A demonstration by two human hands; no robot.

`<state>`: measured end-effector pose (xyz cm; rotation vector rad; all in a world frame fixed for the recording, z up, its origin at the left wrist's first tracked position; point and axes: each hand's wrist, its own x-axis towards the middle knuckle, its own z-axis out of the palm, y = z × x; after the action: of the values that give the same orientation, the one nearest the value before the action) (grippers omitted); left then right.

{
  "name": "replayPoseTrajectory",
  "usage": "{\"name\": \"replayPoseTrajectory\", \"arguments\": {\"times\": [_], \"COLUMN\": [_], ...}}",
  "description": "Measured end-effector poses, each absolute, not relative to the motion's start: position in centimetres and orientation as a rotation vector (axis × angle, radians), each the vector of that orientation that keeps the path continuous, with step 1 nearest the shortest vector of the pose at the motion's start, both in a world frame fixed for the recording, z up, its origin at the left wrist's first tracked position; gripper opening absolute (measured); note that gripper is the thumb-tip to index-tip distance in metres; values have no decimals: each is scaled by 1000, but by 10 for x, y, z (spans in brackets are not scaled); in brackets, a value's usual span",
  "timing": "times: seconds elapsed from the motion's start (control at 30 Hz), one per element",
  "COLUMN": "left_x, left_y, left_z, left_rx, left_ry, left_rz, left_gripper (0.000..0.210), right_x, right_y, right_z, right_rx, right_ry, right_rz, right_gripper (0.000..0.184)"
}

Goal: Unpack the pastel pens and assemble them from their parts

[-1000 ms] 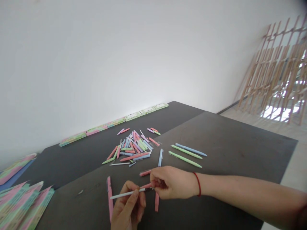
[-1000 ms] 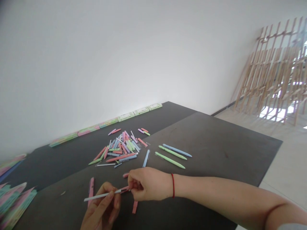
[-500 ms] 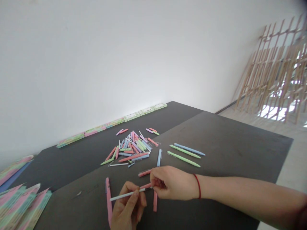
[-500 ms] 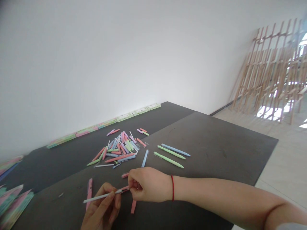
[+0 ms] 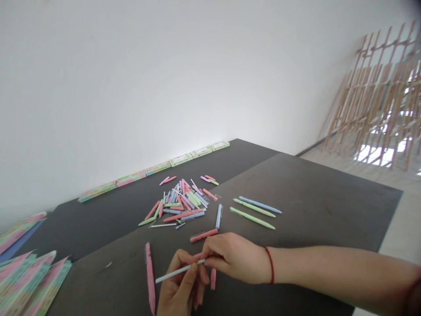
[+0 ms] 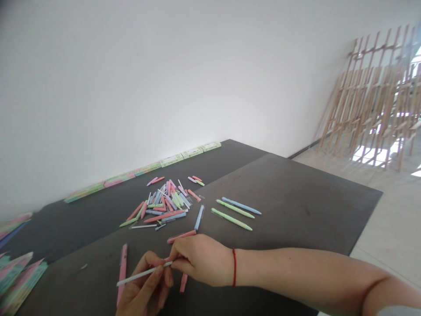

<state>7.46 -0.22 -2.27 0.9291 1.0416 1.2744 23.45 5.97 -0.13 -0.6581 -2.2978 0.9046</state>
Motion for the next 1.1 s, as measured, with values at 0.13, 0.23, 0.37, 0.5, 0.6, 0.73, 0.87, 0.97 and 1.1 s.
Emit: {"name": "replayPoseTrajectory", "arguments": {"times": [0.13,0.23,0.37,0.5,0.6,0.73,0.87,0.97,1.1], "left_x": [74,71,64,54,46,38,34,34,36], "left_y": [0,3,2,4,9,17,21,23,23], "left_z": [-23,-28,-35,-29,-22,-25,-33,-32,-26], "left_rx": [1034,1306,1976,2428,2648,2884,2903,2822,2757], "left_ry": [1137,1335,1683,1637,1621,1703,1719,1748,1770], "left_rz": [1228,1185,880,632,648,594,453,537,708], "left_gripper": [23,23,19,10,18,26,18,11,13], "right_x": [236,245,271,292,297,296,293,293,293], "right_y": [61,73,99,120,124,120,114,112,110], "right_z": [2,9,17,18,17,18,17,16,19], "right_rx": [-663,-810,-943,-906,-906,-884,-867,-849,-875], "right_ry": [-2308,-2290,-2355,-2523,-2574,-2630,-2695,-2700,-2694], "right_rz": [896,850,787,669,650,693,655,611,562], "right_gripper": [11,10,10,9,8,10,9,9,9]}}
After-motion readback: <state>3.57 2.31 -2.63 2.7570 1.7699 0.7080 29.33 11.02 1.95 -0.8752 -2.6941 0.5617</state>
